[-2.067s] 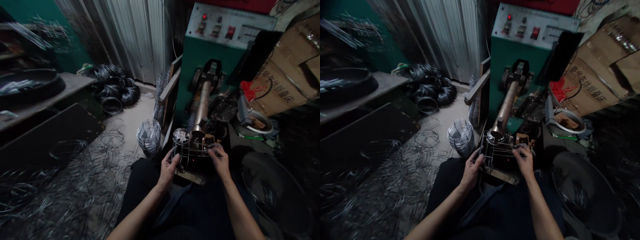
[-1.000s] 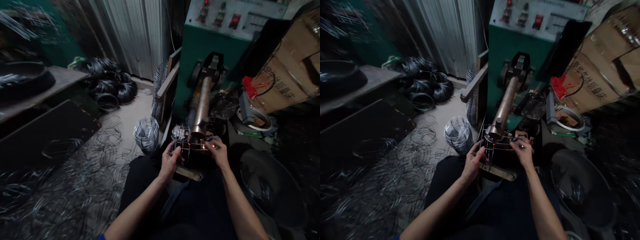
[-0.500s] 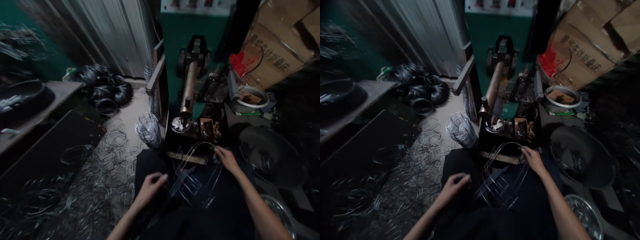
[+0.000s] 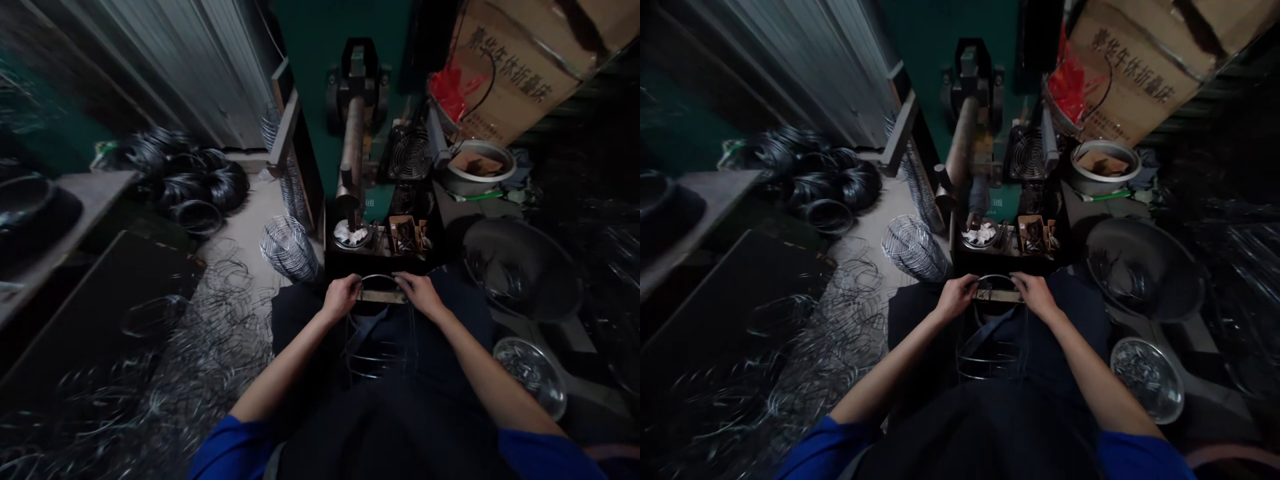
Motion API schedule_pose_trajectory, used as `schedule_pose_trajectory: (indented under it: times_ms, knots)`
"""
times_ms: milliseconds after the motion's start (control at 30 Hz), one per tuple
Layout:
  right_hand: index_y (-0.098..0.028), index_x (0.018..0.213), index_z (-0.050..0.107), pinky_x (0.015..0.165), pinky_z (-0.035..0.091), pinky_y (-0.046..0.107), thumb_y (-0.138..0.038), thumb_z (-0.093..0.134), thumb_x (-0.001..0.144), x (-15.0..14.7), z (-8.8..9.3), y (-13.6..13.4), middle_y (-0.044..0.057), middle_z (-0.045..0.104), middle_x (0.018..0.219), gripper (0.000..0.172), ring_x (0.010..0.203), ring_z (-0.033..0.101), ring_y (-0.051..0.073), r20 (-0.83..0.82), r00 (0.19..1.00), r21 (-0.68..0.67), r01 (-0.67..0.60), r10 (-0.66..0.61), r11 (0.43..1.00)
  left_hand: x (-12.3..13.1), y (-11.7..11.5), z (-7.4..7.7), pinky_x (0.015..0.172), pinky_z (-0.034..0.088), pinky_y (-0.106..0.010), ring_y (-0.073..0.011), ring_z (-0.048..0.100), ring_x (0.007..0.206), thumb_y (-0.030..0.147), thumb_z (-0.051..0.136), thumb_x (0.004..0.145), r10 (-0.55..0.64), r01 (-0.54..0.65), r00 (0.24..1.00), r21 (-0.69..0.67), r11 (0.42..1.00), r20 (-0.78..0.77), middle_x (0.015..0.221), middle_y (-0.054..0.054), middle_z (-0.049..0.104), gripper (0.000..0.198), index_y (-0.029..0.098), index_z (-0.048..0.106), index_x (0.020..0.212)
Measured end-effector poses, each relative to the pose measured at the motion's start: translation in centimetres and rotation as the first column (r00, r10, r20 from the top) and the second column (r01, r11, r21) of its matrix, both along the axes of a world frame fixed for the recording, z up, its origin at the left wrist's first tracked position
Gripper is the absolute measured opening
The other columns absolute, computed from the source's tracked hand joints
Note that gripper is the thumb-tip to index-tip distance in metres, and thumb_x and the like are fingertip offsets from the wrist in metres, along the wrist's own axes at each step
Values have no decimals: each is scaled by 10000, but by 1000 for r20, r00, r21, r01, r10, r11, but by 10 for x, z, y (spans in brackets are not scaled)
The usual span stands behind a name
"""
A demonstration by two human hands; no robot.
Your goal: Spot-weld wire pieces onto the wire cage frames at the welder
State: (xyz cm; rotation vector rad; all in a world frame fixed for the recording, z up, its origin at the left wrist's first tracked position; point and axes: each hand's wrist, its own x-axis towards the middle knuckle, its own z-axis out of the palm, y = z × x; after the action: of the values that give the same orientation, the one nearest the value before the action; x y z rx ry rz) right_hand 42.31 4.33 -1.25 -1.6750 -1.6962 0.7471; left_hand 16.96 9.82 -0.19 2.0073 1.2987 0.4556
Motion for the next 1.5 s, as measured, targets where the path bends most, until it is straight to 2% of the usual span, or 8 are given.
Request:
schedule_pose_trajectory:
  times_ms: [133,333,500,700,833,1000,1200,1500]
  knots:
    - [-243,1083,735,881,525,406,-331,513,948,-9,3,18,90,750,1070,275,964,704,278,126,992,99,-28,16,995,4,17,13,724,414,-277,-221,667,816,298,509,936,12,-6,996,64,998,-88,873,-78,730,232,238,720,1009]
    - [-293,1078,717,841,511,343,-333,499,970,-14,22,48,63,744,1019,247,912,691,240,269,963,159,-82,37,984,-1,37,39,676,381,-278,-227,657,757,335,486,952,44,-16,985,160,987,-167,791,-67,704,237,240,702,971]
    - [-278,1067,711,818,499,345,-335,472,988,-18,43,70,68,739,981,258,886,688,247,352,930,170,-175,106,970,-8,47,57,643,357,-271,-210,636,712,327,449,967,62,-23,984,222,975,-166,761,-56,686,256,227,684,950]
    - [-242,1065,728,830,499,370,-305,490,975,-29,69,92,75,747,1026,262,927,702,278,252,952,241,-235,174,942,-18,54,73,660,363,-265,-196,621,732,304,417,978,86,-40,984,274,961,-159,811,-56,685,258,223,662,989]
    - [-231,1033,748,840,513,372,-325,518,964,-34,86,96,61,757,1006,257,936,710,282,173,969,276,-222,179,935,-23,54,83,665,368,-262,-185,616,733,291,407,985,92,-30,979,320,947,-183,823,-58,679,252,208,645,982]
    - [-203,1041,751,847,525,342,-320,528,967,-37,100,98,80,757,1053,263,983,708,274,192,964,280,-232,182,932,-24,52,98,659,380,-269,-190,624,726,271,364,1002,99,9,955,362,932,-281,830,-60,675,269,208,626,987]
    - [-183,1062,746,833,521,316,-280,542,958,-40,106,103,81,759,1058,249,977,712,259,172,964,279,-247,205,928,-25,54,105,663,387,-280,-206,638,731,231,377,992,110,17,938,361,932,-327,818,-67,681,240,206,616,981]
    - [-198,993,761,805,505,300,-308,538,959,-40,113,110,61,764,1024,251,924,714,239,164,965,237,-239,204,942,-26,60,105,638,347,-266,-175,605,676,196,417,959,96,1,964,367,930,-247,756,-39,666,209,204,625,935]
